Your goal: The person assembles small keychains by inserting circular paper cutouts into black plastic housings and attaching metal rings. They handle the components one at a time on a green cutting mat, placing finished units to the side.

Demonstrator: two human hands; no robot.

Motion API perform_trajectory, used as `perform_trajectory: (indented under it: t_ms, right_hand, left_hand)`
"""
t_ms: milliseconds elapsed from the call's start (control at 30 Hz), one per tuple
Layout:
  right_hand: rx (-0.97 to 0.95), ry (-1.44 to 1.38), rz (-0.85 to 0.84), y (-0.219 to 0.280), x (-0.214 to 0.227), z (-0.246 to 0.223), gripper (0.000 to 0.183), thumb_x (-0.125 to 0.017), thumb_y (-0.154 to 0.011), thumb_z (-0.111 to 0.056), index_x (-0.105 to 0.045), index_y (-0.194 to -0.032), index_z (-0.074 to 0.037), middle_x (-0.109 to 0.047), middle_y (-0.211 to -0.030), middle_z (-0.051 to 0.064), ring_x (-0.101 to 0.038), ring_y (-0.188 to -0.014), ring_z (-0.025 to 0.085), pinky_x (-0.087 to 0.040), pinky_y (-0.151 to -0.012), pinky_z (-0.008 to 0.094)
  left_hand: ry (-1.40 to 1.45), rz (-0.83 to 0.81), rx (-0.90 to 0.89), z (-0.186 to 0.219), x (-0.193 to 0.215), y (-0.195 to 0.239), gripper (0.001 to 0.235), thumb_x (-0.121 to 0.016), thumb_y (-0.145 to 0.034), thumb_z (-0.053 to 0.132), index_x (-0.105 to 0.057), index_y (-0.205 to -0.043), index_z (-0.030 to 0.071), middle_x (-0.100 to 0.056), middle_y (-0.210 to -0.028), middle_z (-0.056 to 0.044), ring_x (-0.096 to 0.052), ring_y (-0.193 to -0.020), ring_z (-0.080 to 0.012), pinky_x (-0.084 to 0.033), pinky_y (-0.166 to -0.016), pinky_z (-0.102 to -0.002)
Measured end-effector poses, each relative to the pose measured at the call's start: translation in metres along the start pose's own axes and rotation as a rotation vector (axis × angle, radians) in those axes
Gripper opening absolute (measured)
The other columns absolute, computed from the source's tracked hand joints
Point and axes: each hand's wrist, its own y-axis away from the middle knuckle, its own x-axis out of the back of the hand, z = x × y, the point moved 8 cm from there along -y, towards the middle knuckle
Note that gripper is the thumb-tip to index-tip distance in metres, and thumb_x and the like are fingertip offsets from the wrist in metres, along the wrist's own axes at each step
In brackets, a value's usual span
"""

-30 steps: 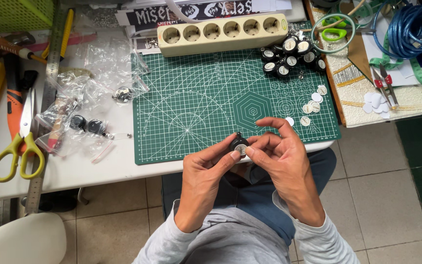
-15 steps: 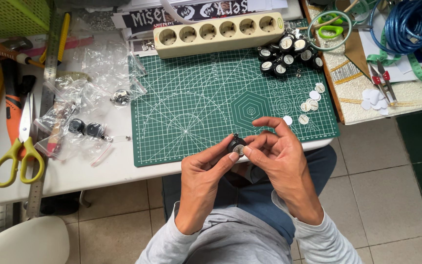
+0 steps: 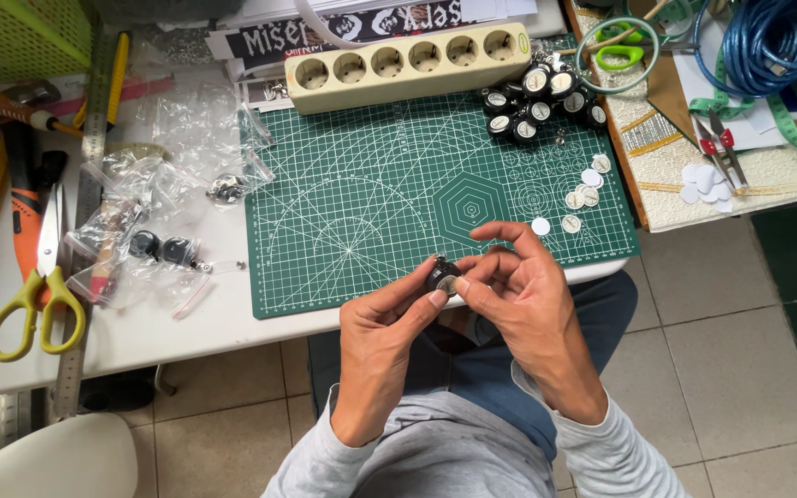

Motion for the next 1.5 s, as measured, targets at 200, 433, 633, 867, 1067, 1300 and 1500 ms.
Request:
perform_trajectory:
  t_ms: [200, 433, 633, 867, 1067, 1300, 1500]
  right_hand:
    - [0.031, 0.001, 0.001, 0.0, 0.0, 0.002, 0.05, -0.073, -0.087, 0.003, -0.052, -0.132, 0.001, -0.066, -0.081, 0.003, -0.066, -0.105, 0.016, -0.055, -0.092, 0.028]
    - [0.085, 0.071, 0.022, 0.001, -0.003, -0.005, 0.05, -0.072, -0.087, 0.004, -0.051, -0.132, 0.0, -0.067, -0.08, 0.004, -0.069, -0.103, 0.016, -0.057, -0.093, 0.029]
    - [0.102, 0.108, 0.049, 0.004, -0.004, -0.008, 0.049, -0.072, -0.087, 0.003, -0.051, -0.131, -0.001, -0.067, -0.079, 0.004, -0.069, -0.1, 0.015, -0.058, -0.087, 0.029]
    - [0.053, 0.183, 0.062, 0.003, -0.004, -0.011, 0.047, -0.073, -0.086, 0.001, -0.053, -0.129, -0.001, -0.071, -0.08, 0.005, -0.069, -0.084, 0.011, -0.059, -0.075, 0.025]
    - [0.013, 0.238, 0.064, 0.006, -0.007, -0.02, 0.045, -0.075, -0.085, 0.0, -0.056, -0.126, -0.002, -0.072, -0.08, 0.004, -0.068, -0.073, 0.007, -0.058, -0.064, 0.022]
    - [0.017, 0.365, 0.057, 0.008, -0.009, -0.028, 0.046, -0.079, -0.083, -0.004, -0.058, -0.125, -0.004, -0.071, -0.073, 0.003, -0.069, -0.065, 0.006, -0.057, -0.053, 0.019]
    - [-0.078, 0.253, -0.095, 0.0, -0.011, -0.01, 0.02, -0.074, -0.09, -0.009, -0.07, -0.108, -0.001, -0.071, -0.079, 0.002, -0.071, -0.076, 0.008, -0.058, -0.067, 0.024]
  left_hand:
    - [0.007, -0.003, -0.016, -0.002, 0.001, 0.0, 0.039, -0.071, -0.091, -0.003, -0.068, -0.13, -0.005, -0.077, -0.112, -0.014, -0.072, -0.097, -0.0127, -0.058, -0.088, -0.023]
    - [0.041, -0.011, -0.063, -0.003, 0.001, 0.0, 0.038, -0.071, -0.091, -0.007, -0.068, -0.129, -0.006, -0.075, -0.113, -0.014, -0.071, -0.099, -0.0137, -0.058, -0.088, -0.023]
    - [-0.008, -0.015, -0.125, 0.0, 0.002, 0.002, 0.037, -0.071, -0.09, -0.009, -0.069, -0.127, -0.006, -0.074, -0.116, -0.014, -0.07, -0.1, -0.0133, -0.058, -0.087, -0.023]
    - [-0.061, -0.027, -0.129, 0.001, 0.003, 0.0, 0.037, -0.072, -0.09, -0.008, -0.07, -0.127, -0.006, -0.074, -0.115, -0.014, -0.07, -0.098, -0.0129, -0.058, -0.085, -0.022]
    - [-0.097, -0.035, -0.037, -0.001, 0.007, -0.001, 0.038, -0.072, -0.091, -0.005, -0.069, -0.128, -0.005, -0.078, -0.109, -0.015, -0.072, -0.094, -0.0119, -0.058, -0.085, -0.022]
    - [-0.081, -0.07, -0.012, -0.001, 0.008, -0.004, 0.038, -0.071, -0.092, -0.001, -0.068, -0.129, -0.006, -0.078, -0.108, -0.017, -0.076, -0.094, -0.0173, -0.061, -0.089, -0.028]
    - [-0.01, -0.073, 0.054, -0.003, 0.009, -0.006, 0.038, -0.068, -0.094, 0.006, -0.067, -0.129, -0.006, -0.077, -0.109, -0.017, -0.076, -0.096, -0.0201, -0.063, -0.091, -0.034]
